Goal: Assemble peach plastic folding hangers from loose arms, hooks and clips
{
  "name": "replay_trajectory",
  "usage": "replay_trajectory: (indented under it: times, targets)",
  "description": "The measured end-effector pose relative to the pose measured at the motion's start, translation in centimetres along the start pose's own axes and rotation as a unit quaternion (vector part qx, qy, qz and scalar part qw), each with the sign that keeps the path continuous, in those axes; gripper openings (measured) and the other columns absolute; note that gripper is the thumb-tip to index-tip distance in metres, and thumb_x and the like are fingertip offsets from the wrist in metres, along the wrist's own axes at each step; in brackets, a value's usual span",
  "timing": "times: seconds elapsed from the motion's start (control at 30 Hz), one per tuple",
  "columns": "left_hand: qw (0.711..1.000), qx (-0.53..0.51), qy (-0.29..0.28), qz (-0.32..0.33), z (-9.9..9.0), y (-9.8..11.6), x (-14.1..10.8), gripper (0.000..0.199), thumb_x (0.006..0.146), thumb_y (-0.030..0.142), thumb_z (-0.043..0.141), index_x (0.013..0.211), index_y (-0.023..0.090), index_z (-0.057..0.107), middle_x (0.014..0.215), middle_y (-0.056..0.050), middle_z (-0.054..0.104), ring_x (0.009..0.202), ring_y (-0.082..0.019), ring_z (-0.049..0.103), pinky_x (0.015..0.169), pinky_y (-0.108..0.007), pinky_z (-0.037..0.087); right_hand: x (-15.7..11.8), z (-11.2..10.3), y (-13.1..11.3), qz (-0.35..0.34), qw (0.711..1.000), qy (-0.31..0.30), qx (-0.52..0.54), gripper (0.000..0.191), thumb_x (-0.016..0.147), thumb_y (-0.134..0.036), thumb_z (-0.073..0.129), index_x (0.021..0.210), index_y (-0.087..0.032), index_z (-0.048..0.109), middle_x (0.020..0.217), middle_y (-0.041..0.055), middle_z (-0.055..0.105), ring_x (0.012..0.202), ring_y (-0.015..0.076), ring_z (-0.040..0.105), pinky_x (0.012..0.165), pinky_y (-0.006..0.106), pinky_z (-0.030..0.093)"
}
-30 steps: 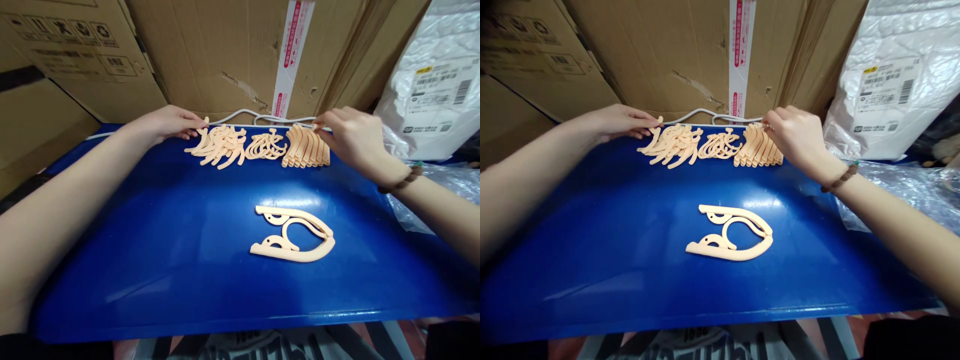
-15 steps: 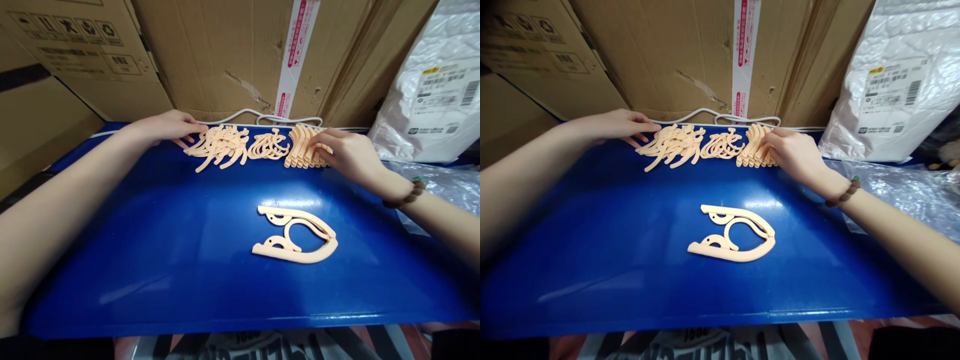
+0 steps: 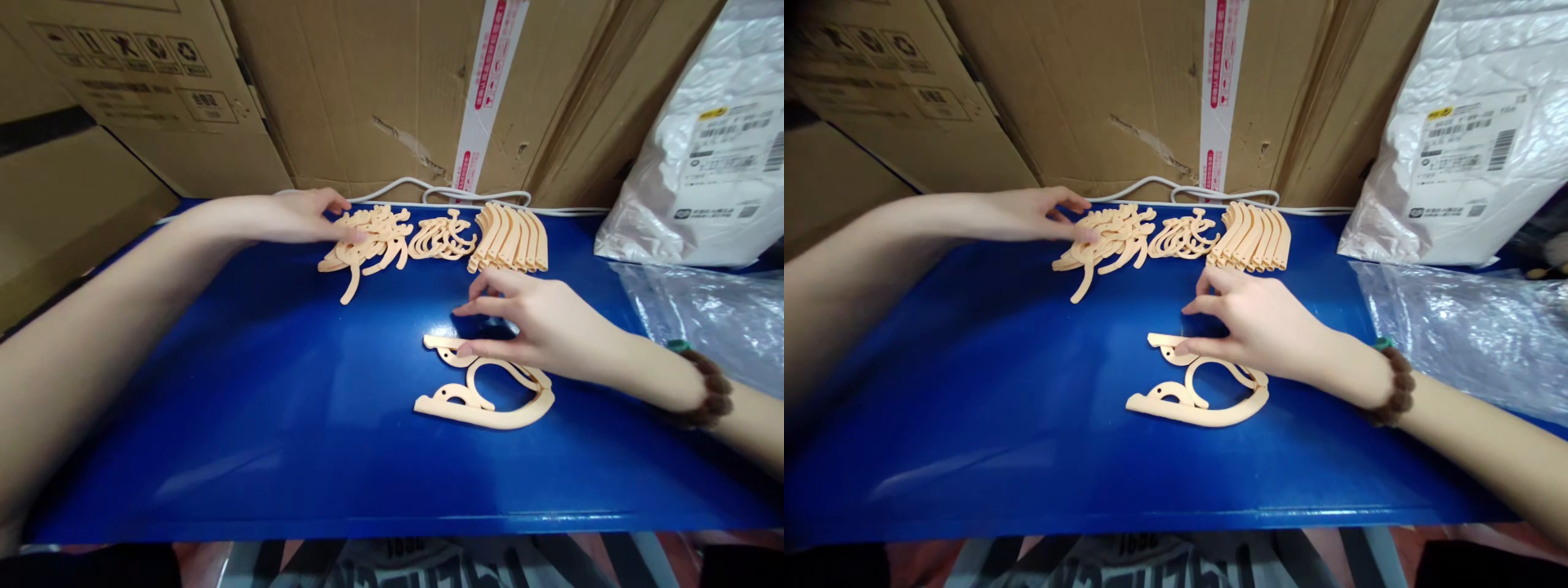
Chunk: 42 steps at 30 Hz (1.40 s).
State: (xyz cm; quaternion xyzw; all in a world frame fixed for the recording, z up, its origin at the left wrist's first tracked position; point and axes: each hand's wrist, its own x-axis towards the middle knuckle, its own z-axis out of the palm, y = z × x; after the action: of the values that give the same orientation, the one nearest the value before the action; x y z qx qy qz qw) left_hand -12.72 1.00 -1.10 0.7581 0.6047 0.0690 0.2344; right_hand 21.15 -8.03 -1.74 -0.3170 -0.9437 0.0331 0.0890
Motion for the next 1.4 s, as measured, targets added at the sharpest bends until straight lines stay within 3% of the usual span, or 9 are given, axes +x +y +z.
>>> replay_trajectory:
  times: [0.1, 0.17, 0.37, 0.5, 0.67, 0.77, 0.9, 1.23, 1.4]
  targets:
    - [0.982, 0.134, -0.065, 0.116, 0.4, 0.3, -0.9, 0.128, 0.062, 0.07, 0.074, 0.158, 0.017, 0.009, 0.164, -0.017, 0.013, 0.147, -0.041, 0.018, 0.118, -0.053, 0.02, -0.3, 0.4, -0.6, -0.019, 1.0, -0.007, 0.021, 0.027, 0.095, -0.044, 0.057, 0.103, -0.025, 0.074, 0.105, 0.0054, 0.064, 0.082, 0.0159, 0.063, 0.067, 0.027, 0.046]
    - [0.975, 0.167, -0.086, 0.122, 0.9, 0.5, -1.1, 0.137, 0.06, 0.073, 0.072, 0.158, 0.016, -0.003, 0.166, -0.017, 0.001, 0.15, -0.042, 0.005, 0.119, -0.053, 0.015, -0.2, 0.5, -0.5, -0.033, 0.999, -0.002, 0.031, 0.023, 0.097, -0.037, 0.055, 0.097, -0.024, 0.074, 0.103, 0.0049, 0.064, 0.083, 0.0153, 0.063, 0.068, 0.026, 0.046]
    - [0.973, 0.199, -0.026, 0.112, 0.9, 0.4, 1.1, 0.14, 0.054, 0.077, 0.07, 0.158, 0.016, 0.0, 0.165, -0.018, -0.002, 0.149, -0.047, -0.004, 0.119, -0.058, 0.009, 1.1, 0.9, -0.9, -0.017, 0.999, 0.028, 0.001, 0.023, 0.098, -0.029, 0.05, 0.092, -0.015, 0.067, 0.093, 0.0079, 0.068, 0.083, 0.0183, 0.063, 0.067, 0.028, 0.043]
    - [0.98, 0.132, 0.032, 0.147, 0.6, 2.0, 0.8, 0.126, 0.061, 0.072, 0.072, 0.158, 0.02, 0.01, 0.166, -0.013, 0.009, 0.149, -0.043, 0.005, 0.12, -0.056, 0.012, 2.4, 0.6, -0.8, 0.065, 0.995, 0.063, 0.048, 0.019, 0.097, -0.033, 0.052, 0.097, -0.017, 0.062, 0.079, 0.002, 0.068, 0.067, 0.015, 0.061, 0.059, 0.027, 0.038]
    - [0.972, -0.155, 0.051, 0.169, 2.3, 7.9, -1.7, 0.058, 0.087, 0.061, 0.052, 0.129, 0.021, 0.059, 0.123, -0.008, 0.065, 0.113, -0.027, 0.061, 0.092, -0.035, 0.049, 4.1, -0.3, -0.4, 0.117, 0.976, 0.166, 0.074, 0.022, 0.098, -0.038, 0.05, 0.101, -0.02, 0.061, 0.079, 0.0013, 0.069, 0.066, 0.0148, 0.06, 0.061, 0.027, 0.038]
    - [0.956, -0.245, -0.015, 0.159, 3.4, 10.4, -2.3, 0.033, 0.09, 0.045, 0.056, 0.099, 0.017, 0.07, 0.089, -0.007, 0.07, 0.082, -0.019, 0.065, 0.064, -0.026, 0.047, 4.8, -0.7, 0.0, 0.131, 0.969, 0.198, 0.071, 0.026, 0.099, -0.041, 0.046, 0.107, -0.022, 0.061, 0.084, 0.0034, 0.069, 0.072, 0.0173, 0.061, 0.064, 0.029, 0.041]
    - [0.94, -0.308, 0.026, 0.147, 4.0, 11.4, -2.0, 0.018, 0.091, 0.026, 0.055, 0.082, 0.015, 0.066, 0.077, -0.004, 0.066, 0.065, -0.013, 0.057, 0.057, -0.024, 0.039, 5.0, -1.3, 0.7, 0.154, 0.966, 0.206, 0.041, 0.03, 0.099, -0.044, 0.044, 0.114, -0.023, 0.06, 0.082, 0.004, 0.068, 0.074, 0.0197, 0.061, 0.063, 0.031, 0.041]
    - [0.948, -0.036, 0.181, 0.258, 3.9, 10.3, -1.3, 0.035, 0.097, 0.034, 0.043, 0.066, 0.02, 0.048, 0.061, 0.0, 0.05, 0.063, -0.016, 0.051, 0.065, -0.029, 0.036, 5.0, -1.5, 1.4, 0.112, 0.962, 0.088, -0.235, 0.034, 0.1, -0.029, 0.033, 0.106, -0.013, 0.062, 0.079, 0.0144, 0.069, 0.071, 0.0267, 0.063, 0.056, 0.034, 0.035]
    - [0.942, 0.042, 0.205, 0.262, 3.5, 9.8, -1.1, 0.028, 0.096, 0.04, 0.044, 0.077, 0.022, 0.053, 0.064, -0.001, 0.05, 0.068, -0.019, 0.054, 0.067, -0.029, 0.035, 5.0, -1.1, 1.8, 0.103, 0.99, 0.097, 0.009, 0.031, 0.099, -0.024, 0.034, 0.078, -0.021, 0.057, 0.068, 0.005, 0.067, 0.064, 0.0192, 0.061, 0.064, 0.033, 0.046]
